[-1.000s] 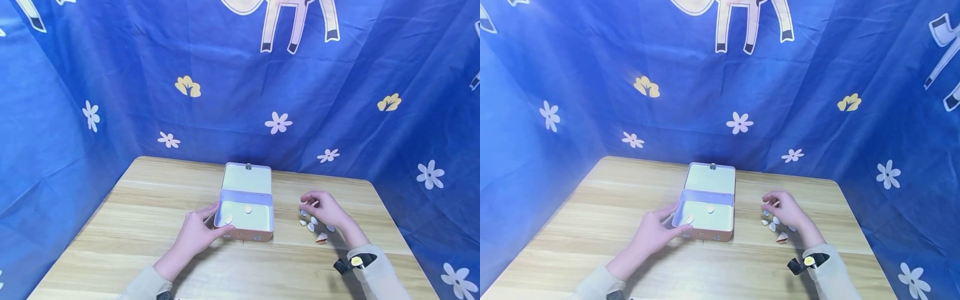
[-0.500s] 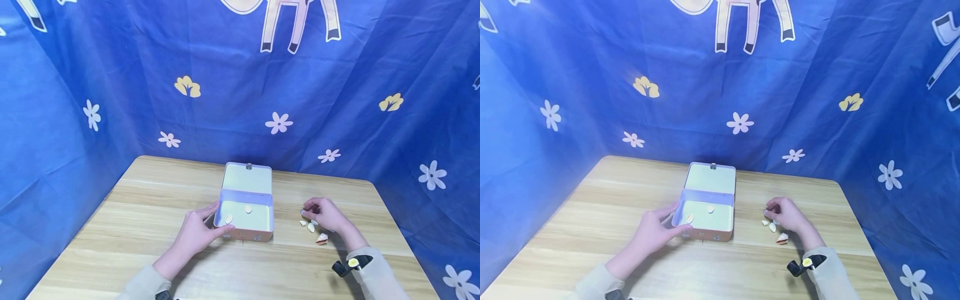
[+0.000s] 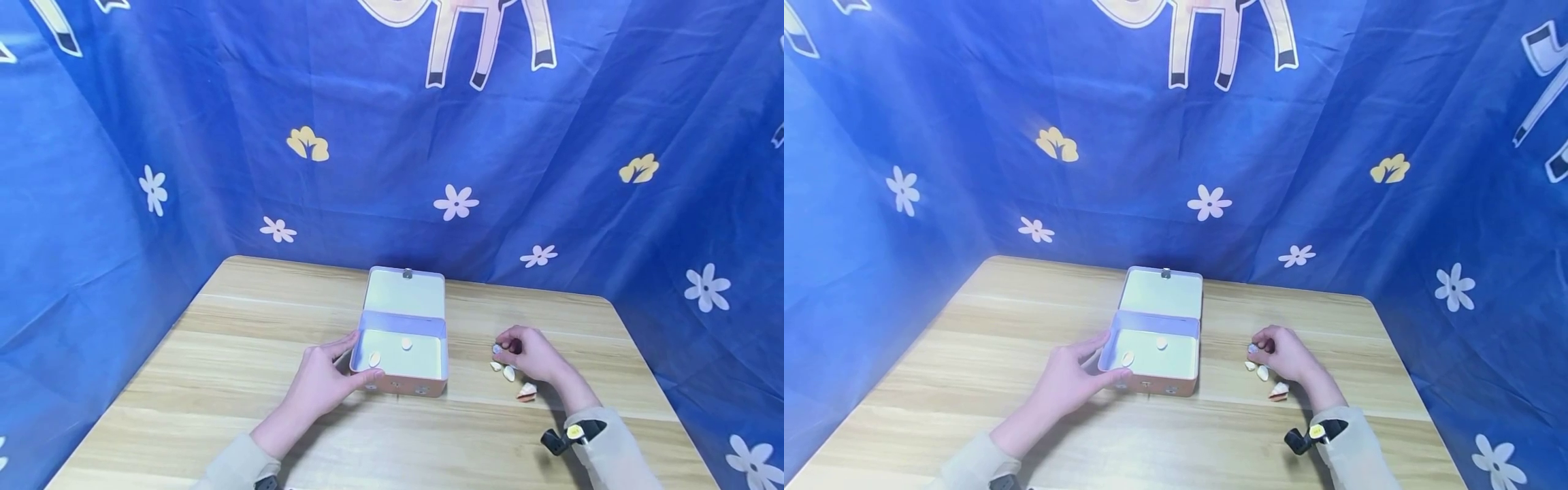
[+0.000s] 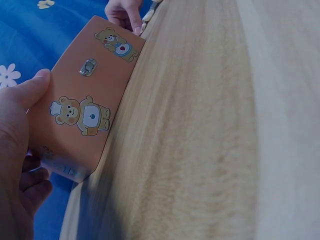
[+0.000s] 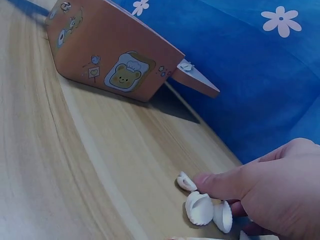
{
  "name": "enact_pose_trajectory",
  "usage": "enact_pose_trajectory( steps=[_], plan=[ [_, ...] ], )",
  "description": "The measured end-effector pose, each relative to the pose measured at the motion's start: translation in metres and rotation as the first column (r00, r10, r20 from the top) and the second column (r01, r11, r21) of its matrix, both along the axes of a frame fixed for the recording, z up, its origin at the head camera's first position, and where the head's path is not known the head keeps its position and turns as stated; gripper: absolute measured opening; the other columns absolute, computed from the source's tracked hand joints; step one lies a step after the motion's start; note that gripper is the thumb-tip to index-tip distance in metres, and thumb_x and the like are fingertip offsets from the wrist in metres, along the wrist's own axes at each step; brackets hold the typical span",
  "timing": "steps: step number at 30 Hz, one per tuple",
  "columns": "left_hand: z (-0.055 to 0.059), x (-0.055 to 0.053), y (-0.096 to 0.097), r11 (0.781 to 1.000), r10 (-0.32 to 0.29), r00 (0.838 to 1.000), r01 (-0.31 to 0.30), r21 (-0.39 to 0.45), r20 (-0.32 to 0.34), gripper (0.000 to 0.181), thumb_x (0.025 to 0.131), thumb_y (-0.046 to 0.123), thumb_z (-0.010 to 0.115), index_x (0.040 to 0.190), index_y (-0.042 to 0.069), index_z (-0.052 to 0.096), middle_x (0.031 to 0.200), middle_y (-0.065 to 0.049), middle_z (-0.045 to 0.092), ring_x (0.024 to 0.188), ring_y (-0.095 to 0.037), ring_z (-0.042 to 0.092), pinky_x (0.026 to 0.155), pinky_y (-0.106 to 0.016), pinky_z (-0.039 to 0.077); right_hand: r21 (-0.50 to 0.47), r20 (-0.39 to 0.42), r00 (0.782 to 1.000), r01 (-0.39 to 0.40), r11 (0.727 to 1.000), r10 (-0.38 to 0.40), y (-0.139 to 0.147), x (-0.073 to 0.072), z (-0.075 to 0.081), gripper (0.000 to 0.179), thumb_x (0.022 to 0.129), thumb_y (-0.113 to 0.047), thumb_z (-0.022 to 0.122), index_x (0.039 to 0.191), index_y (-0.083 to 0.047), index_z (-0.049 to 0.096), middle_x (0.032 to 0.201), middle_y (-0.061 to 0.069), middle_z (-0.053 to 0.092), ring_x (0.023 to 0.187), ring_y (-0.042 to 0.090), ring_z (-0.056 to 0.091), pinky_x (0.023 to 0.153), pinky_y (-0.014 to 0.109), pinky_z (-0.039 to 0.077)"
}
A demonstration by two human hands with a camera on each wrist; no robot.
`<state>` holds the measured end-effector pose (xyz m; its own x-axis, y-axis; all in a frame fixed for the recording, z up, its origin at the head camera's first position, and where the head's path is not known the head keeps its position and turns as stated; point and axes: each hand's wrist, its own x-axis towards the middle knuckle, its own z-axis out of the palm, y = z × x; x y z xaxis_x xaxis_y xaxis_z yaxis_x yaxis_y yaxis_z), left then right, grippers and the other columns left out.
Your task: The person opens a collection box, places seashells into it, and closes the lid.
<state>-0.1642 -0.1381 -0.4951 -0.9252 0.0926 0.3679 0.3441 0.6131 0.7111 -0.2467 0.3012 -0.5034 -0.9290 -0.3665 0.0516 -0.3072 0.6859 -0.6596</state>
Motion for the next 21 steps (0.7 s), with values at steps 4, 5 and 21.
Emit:
enact_pose_trajectory(
  steps=[4, 5, 21],
  plan=[
    [0.0000, 0.0000, -0.0004, 1.000, 0.009, 1.000, -0.009, -0.005, 0.010, 0.097, 0.070, 0.067, 0.091, 0.138, 0.002, 0.068, 0.136, -0.008, 0.066, 0.124, -0.031, 0.066, 0.108, -0.048, 0.049, -0.018, -0.022, 1.000, -0.003, 1.000, 0.003, 0.0002, -0.0005, -0.0054, 0.022, 0.090, -0.013, 0.086, 0.107, -0.004, 0.076, 0.090, -0.002, 0.063, 0.080, 0.016, 0.059, 0.070, 0.028, 0.051],
    [0.0001, 0.0000, -0.0005, 1.000, 0.007, 1.000, -0.007, -0.002, 0.009, 0.097, 0.070, 0.067, 0.091, 0.138, 0.002, 0.068, 0.136, -0.008, 0.066, 0.124, -0.032, 0.066, 0.108, -0.048, 0.049, -0.022, -0.028, 1.000, -0.002, 1.000, 0.001, 0.0000, -0.0004, -0.0063, 0.021, 0.090, -0.013, 0.086, 0.107, -0.004, 0.077, 0.090, -0.003, 0.063, 0.080, 0.016, 0.059, 0.070, 0.028, 0.051],
    [0.0017, 0.0023, 0.0011, 1.000, 0.004, 1.000, -0.005, 0.014, 0.025, 0.096, 0.072, 0.065, 0.091, 0.137, -0.001, 0.067, 0.137, -0.009, 0.066, 0.130, -0.037, 0.060, 0.110, -0.050, 0.045, -0.013, -0.033, 0.998, 0.060, 0.998, -0.060, -0.0082, 0.0019, -0.0093, 0.014, 0.094, -0.009, 0.082, 0.103, -0.002, 0.074, 0.090, 0.001, 0.060, 0.080, 0.016, 0.056, 0.069, 0.027, 0.048]
  ],
)
